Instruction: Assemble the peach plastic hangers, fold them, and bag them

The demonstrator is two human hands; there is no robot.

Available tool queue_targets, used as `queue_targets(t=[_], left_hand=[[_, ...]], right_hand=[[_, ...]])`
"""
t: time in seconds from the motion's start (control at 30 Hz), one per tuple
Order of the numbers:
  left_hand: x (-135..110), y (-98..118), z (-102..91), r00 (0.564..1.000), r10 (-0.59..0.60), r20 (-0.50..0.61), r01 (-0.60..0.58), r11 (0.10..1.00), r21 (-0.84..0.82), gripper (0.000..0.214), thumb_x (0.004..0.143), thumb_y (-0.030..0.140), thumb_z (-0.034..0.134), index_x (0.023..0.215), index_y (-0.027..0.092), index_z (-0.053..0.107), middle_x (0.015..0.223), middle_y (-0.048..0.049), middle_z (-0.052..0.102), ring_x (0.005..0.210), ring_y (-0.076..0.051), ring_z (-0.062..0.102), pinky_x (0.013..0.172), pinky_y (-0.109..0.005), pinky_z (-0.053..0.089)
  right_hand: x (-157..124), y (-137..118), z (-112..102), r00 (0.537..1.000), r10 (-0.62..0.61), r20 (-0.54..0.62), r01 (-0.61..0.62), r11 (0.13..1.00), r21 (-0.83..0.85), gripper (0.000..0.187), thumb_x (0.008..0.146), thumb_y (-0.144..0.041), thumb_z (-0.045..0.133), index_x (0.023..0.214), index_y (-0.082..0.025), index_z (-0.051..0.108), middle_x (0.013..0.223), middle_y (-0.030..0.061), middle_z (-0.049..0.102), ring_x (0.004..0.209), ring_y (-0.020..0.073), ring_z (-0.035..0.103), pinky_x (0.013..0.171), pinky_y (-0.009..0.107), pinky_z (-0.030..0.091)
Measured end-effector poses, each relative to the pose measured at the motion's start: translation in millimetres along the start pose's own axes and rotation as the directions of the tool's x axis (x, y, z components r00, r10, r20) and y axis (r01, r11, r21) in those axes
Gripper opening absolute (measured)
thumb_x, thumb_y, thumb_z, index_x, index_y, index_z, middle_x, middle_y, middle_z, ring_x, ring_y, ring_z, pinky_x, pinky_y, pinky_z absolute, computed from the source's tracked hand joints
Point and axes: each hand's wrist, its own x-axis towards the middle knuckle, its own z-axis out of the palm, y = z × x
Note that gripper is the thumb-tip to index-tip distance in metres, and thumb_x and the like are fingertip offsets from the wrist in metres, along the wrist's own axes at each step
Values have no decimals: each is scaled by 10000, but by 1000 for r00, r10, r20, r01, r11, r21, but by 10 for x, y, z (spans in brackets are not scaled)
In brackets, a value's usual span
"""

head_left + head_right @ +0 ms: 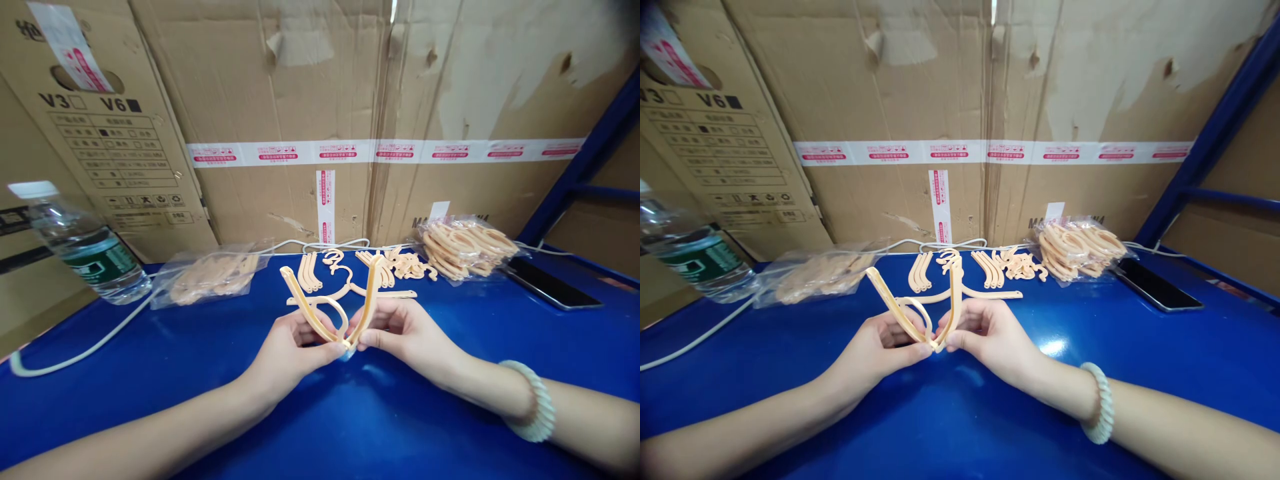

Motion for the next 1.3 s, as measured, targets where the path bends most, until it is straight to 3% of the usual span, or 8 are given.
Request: queue_targets(t=[0.53,0.9,1.07,1.2,1.3], left_hand=[[9,-10,-3,1000,-1,-31,0,999,-32,276,587,228,870,721,180,633,740,-2,763,736,-183,715,768,-298,553],[0,-16,1,1000,-1,-28,0,999,-34,267,596,230,869,715,177,636,711,-5,763,721,-178,716,721,-265,536],[1,-16,1,1000,-7,-29,5,998,-57,291,606,245,878,737,170,630,722,-15,763,710,-169,710,696,-251,522],[3,19,-47,996,-40,-82,31,994,-109,308,589,245,896,751,162,648,665,19,705,652,-121,648,652,-216,492],[18,73,-102,990,-75,-118,54,984,-171,334,577,257,916,764,157,658,687,18,689,675,-114,639,668,-211,498]], right_hand=[[-53,37,59,995,-36,-90,25,993,-115,189,752,-305,809,859,-173,726,791,24,747,716,145,697,732,272,579],[-28,40,73,990,26,-139,-42,992,-116,295,662,-373,869,792,-167,703,706,16,721,645,147,674,692,290,571],[-9,45,91,992,58,-110,-62,998,-28,337,631,-359,888,819,-170,682,734,13,726,663,152,683,696,301,578],[21,-1,-11,990,67,-126,-62,997,41,326,626,-319,901,793,-169,664,714,-17,704,643,119,670,656,242,558],[62,-89,-221,995,81,-55,-83,996,-40,289,647,-294,892,797,-162,682,668,-6,709,626,127,681,621,231,554]])
